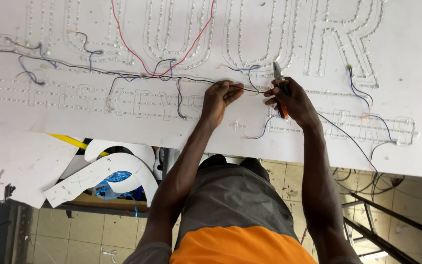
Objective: The person connects wires to LED strips mounted on a white board with letter outlines. They use pliers to strip wire ends and twist connections between different colored wires. The person works methodically across multiple connection points on the board.
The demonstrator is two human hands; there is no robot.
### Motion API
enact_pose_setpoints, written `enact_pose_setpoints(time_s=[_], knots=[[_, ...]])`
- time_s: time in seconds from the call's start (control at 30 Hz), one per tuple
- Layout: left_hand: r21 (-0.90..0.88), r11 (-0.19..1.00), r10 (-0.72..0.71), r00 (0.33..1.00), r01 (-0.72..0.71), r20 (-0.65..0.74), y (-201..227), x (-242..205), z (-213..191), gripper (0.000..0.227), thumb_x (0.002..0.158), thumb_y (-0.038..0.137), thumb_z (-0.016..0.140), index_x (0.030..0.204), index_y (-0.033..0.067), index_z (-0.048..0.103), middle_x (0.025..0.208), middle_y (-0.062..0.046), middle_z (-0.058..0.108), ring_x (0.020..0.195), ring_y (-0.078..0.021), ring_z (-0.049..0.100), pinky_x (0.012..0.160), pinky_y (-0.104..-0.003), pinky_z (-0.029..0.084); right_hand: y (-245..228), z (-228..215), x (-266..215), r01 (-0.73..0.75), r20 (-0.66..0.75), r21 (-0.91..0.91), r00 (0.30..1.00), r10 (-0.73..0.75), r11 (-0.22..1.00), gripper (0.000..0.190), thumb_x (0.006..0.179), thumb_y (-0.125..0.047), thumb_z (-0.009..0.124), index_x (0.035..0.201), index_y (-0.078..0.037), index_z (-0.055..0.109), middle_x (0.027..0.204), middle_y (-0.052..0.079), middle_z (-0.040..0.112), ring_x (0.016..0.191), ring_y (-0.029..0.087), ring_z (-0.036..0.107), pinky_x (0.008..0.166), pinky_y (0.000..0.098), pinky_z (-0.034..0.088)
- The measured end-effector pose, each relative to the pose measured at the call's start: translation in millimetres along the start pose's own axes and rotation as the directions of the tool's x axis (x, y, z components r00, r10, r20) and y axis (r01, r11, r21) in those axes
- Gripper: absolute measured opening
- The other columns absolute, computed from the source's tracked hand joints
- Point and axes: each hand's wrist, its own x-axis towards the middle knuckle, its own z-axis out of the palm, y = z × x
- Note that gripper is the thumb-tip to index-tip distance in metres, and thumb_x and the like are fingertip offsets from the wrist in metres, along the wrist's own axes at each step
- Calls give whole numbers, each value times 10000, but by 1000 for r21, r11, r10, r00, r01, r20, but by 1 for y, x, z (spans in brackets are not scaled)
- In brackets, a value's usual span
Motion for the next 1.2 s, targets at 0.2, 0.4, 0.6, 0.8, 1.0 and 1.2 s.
enact_pose_setpoints(time_s=[0.2, 0.4, 0.6, 0.8, 1.0, 1.2], knots=[[63, 997, -34, 999, 33, 18, 10, 6, -10, 250, 1210, 183, 616, 1294, -49, 653, 1290, -364, 778, 1202, -426, 809, 1095, -525, 697, -11, 10, 1, -13, -54, -77, 999, 9, 997, 436, 1197, -210, 694, 1508, 79, 595, 1192, 276, 756, 1004, 347, 805, 812, 447, 680], [85, 992, -102, 992, 96, 70, 29, -10, -4, 326, 1219, 264, 600, 1341, -28, 681, 1277, -319, 807, 1183, -361, 832, 1076, -454, 717, -19, 19, -3, -64, -91, -185, 995, 47, 981, 425, 1176, -160, 704, 1527, 64, 621, 1045, 249, 766, 947, 331, 808, 795, 428, 690], [152, 987, -60, 997, 51, 55, 29, -17, 2, 360, 1209, 280, 640, 1415, -16, 651, 1247, -298, 823, 1143, -330, 843, 1045, -403, 724, -17, 18, -1, -83, -97, -304, 994, 56, 949, 410, 1181, -182, 716, 1540, 9, 662, 1019, 247, 769, 926, 344, 793, 817, 478, 665], [836, 521, -40, 974, -170, 224, 69, -42, 22, 453, 1180, 460, 658, 956, 88, 787, 746, -104, 813, 668, -152, 829, 548, -239, 705, 17, 7, 7, -148, -134, -389, 986, 103, 909, 456, 1153, -309, 739, 1549, -96, 666, 993, 207, 794, 893, 327, 797, 817, 507, 621], [782, -313, 411, 666, -538, 623, 112, -12, 47, 242, 1114, 159, 747, 1341, 76, 754, 1190, -135, 745, 1108, -361, 738, 955, -458, 627, 14, 22, 2, -143, -232, -444, 972, 40, 884, 425, 1154, -307, 722, 1522, -101, 667, 945, 237, 763, 913, 451, 781, 856, 596, 558], [652, -478, 85, 708, -588, 701, 79, 70, 14, 163, 958, 18, 789, 859, 75, 673, 888, -88, 636, 856, -347, 617, 727, -482, 529, -15, 44, 4, -254, -378, -440, 922, 78, 861, 216, 1090, -305, 628, 1256, -167, 639, 833, -1, 775, 800, 241, 682, 799, 420, 526]])
